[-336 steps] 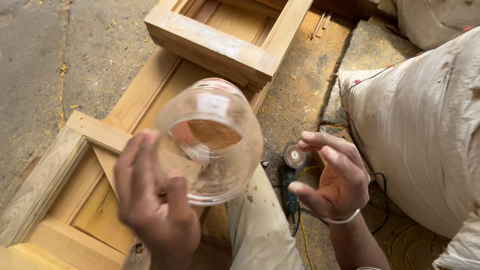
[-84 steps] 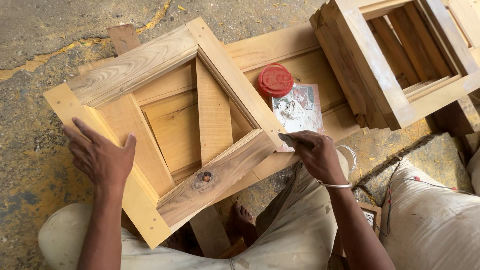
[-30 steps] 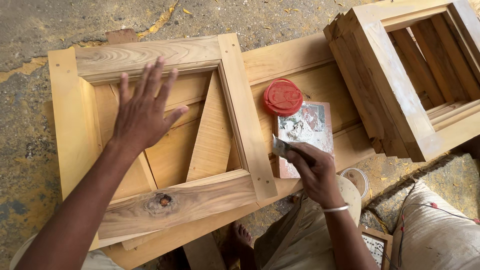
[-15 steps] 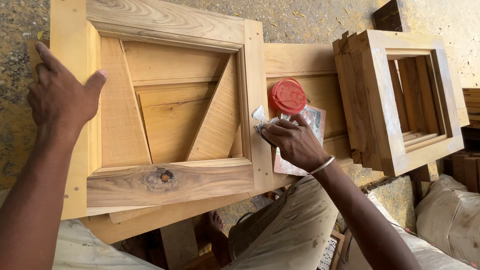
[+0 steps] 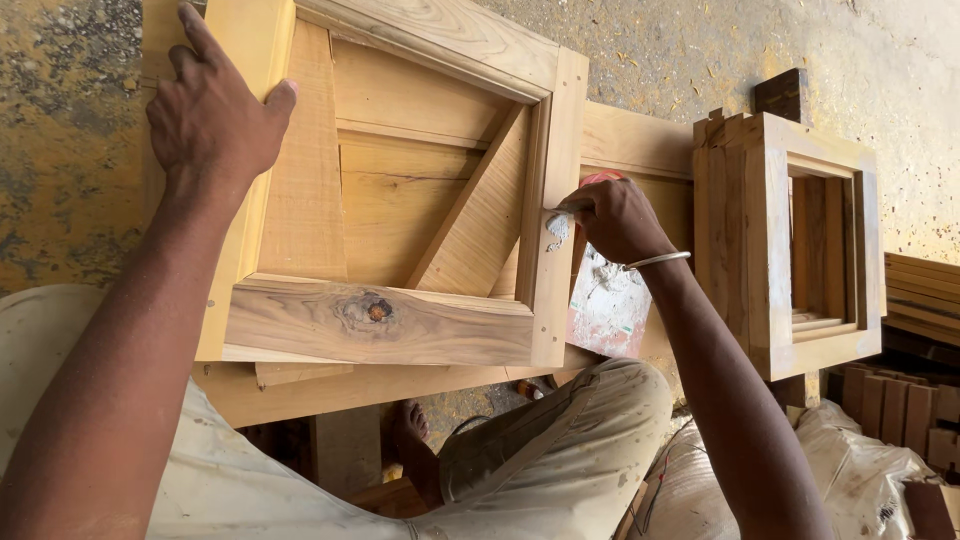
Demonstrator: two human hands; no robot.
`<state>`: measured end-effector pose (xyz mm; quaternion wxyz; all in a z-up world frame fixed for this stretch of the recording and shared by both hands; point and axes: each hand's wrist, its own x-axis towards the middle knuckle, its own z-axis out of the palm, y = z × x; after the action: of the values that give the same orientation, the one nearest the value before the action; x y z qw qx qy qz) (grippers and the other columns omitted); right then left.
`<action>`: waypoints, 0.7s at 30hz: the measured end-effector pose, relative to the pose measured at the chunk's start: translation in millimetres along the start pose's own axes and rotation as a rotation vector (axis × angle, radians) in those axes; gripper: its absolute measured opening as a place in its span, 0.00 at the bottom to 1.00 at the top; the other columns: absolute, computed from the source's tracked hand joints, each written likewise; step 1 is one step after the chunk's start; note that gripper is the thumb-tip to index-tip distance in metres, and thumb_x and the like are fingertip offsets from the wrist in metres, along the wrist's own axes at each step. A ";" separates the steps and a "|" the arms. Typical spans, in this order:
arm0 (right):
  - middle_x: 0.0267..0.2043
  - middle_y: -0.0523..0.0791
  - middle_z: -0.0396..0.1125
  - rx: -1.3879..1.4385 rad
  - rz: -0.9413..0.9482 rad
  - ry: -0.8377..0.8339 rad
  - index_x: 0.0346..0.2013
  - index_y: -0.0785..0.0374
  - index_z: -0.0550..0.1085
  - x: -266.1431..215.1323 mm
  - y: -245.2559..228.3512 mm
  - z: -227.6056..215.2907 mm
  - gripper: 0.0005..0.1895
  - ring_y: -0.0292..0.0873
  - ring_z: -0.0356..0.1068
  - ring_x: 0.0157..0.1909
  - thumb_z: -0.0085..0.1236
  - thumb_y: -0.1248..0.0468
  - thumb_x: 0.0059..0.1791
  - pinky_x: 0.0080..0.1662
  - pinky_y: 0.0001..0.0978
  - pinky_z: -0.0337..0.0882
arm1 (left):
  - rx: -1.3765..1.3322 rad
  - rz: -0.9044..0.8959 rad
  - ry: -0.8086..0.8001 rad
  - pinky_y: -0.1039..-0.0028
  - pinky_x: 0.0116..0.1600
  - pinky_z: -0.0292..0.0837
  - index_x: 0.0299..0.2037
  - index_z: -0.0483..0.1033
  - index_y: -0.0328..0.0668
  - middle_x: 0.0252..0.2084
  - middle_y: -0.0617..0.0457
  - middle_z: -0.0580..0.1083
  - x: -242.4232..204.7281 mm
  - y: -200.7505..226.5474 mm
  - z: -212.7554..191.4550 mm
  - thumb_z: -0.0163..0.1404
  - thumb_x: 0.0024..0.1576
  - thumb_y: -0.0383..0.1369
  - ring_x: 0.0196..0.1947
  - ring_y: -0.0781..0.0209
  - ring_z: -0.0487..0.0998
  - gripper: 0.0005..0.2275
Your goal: The person fills a hole in a wooden frame with sawdust and glue, then smooths the surface with a metal scraper. They use a plastic jar to hold sawdust and a small bottle for glue.
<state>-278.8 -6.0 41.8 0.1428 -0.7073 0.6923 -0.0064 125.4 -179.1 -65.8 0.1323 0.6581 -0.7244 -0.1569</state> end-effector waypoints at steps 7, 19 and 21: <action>0.31 0.53 0.76 -0.012 0.069 -0.119 0.41 0.61 0.83 -28.1 -15.0 10.1 0.12 0.52 0.76 0.33 0.52 0.69 0.49 0.40 0.45 0.73 | 0.008 0.013 0.026 0.51 0.48 0.76 0.73 0.46 0.20 0.55 0.25 0.70 4.7 -5.4 11.4 0.57 0.64 0.56 0.48 0.35 0.78 0.45; 0.37 0.53 0.77 0.115 0.042 -0.060 0.42 0.65 0.82 -86.0 -55.2 5.9 0.11 0.49 0.79 0.35 0.57 0.70 0.47 0.40 0.38 0.77 | -0.049 -0.001 -0.042 0.59 0.35 0.80 0.76 0.39 0.20 0.56 0.23 0.69 7.2 1.6 -2.8 0.54 0.64 0.54 0.39 0.41 0.81 0.48; 0.38 0.54 0.77 0.129 0.148 0.113 0.44 0.66 0.81 -85.2 -44.9 -11.4 0.11 0.49 0.80 0.37 0.59 0.70 0.48 0.40 0.39 0.77 | -0.015 0.028 -0.005 0.59 0.33 0.79 0.75 0.41 0.19 0.55 0.23 0.69 5.5 -0.1 2.4 0.54 0.64 0.54 0.37 0.41 0.81 0.47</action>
<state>-240.8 75.4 78.3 0.1487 -0.6422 0.7477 -0.0801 124.0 -184.4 -68.1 0.1375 0.6465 -0.7327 -0.1620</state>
